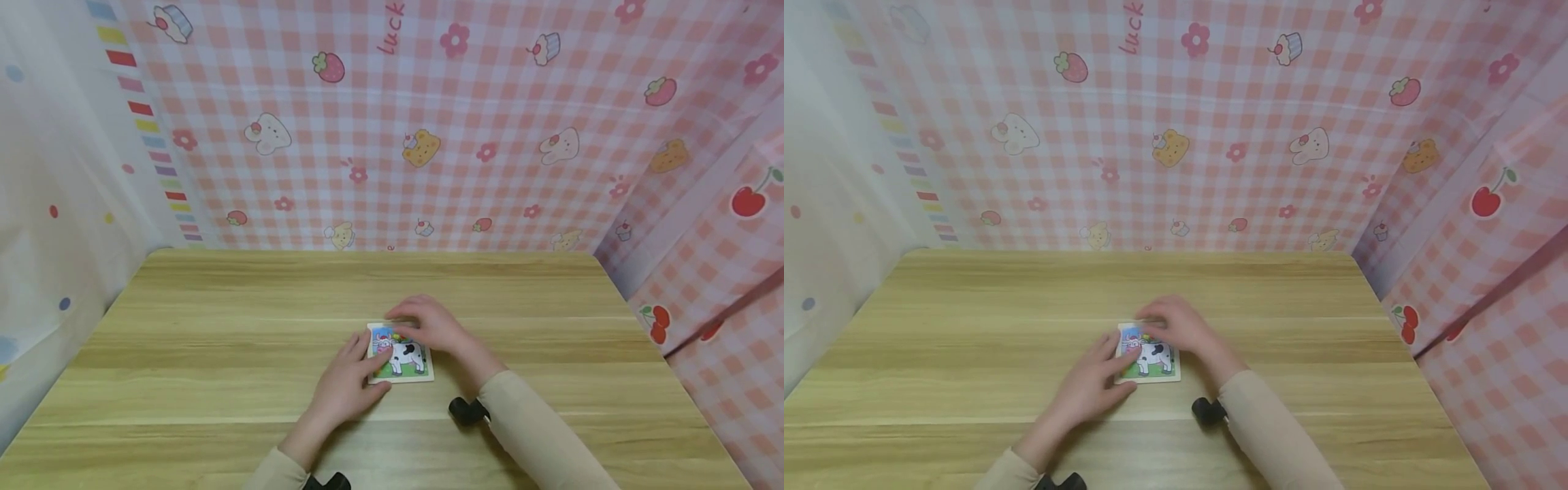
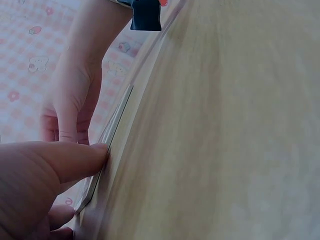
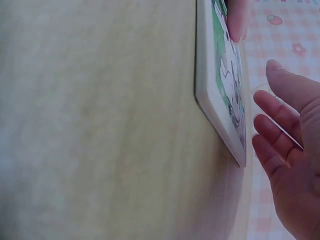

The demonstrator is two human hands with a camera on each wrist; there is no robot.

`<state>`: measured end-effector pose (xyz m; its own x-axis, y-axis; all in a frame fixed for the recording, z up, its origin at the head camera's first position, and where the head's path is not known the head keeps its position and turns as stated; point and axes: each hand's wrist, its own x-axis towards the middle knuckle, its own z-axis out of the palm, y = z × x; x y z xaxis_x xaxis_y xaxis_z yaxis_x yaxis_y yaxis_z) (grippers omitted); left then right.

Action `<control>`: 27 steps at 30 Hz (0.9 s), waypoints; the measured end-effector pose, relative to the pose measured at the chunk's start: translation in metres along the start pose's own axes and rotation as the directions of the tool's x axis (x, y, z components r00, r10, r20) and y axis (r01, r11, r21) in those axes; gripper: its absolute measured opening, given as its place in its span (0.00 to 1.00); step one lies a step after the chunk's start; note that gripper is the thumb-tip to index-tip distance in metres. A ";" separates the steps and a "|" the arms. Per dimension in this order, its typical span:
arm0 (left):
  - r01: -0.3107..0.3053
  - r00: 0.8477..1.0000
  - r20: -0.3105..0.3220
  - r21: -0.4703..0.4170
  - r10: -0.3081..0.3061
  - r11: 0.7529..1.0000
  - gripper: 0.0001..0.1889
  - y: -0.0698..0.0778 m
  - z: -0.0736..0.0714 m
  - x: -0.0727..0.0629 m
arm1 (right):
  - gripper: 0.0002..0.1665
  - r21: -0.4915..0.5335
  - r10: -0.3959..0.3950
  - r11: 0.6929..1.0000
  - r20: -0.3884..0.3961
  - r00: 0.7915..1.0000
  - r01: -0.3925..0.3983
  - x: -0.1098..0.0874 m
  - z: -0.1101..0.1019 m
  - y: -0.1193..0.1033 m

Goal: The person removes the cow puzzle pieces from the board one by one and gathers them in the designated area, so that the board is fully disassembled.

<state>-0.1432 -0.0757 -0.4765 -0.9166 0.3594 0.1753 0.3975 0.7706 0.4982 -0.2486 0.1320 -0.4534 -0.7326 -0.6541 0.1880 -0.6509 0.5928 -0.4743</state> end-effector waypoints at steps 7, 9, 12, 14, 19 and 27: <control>-0.008 1.000 -0.003 0.000 0.008 1.000 0.27 0.000 -0.002 0.000 | 0.16 0.009 -0.037 0.999 0.038 0.999 0.037 0.006 0.001 -0.004; -0.008 1.000 -0.004 0.002 0.008 1.000 0.27 0.001 -0.003 0.000 | 0.16 -0.005 -0.047 0.999 0.050 0.998 0.047 0.008 0.002 -0.004; -0.009 1.000 -0.004 0.007 0.009 1.000 0.27 0.001 -0.004 0.000 | 0.15 -0.018 -0.049 0.999 0.072 0.996 0.050 0.011 0.003 -0.007; -0.012 1.000 -0.004 0.012 0.012 1.000 0.27 0.001 -0.004 0.000 | 0.15 -0.023 -0.041 0.999 0.091 0.995 0.043 0.013 0.005 -0.008; -0.016 1.000 0.002 0.022 0.016 1.000 0.26 0.000 -0.004 0.000 | 0.13 -0.031 -0.017 0.999 0.140 0.990 0.022 0.018 0.006 -0.012; -0.020 1.000 0.003 0.024 0.020 1.000 0.26 0.001 -0.004 -0.001 | 0.11 -0.054 -0.004 0.998 0.181 0.983 0.014 0.024 0.005 -0.011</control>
<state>-0.1425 -0.0775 -0.4723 -0.9083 0.3763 0.1826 0.4167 0.7757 0.4740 -0.2579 0.1073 -0.4482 -0.6817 -0.7310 0.0312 -0.6712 0.6079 -0.4242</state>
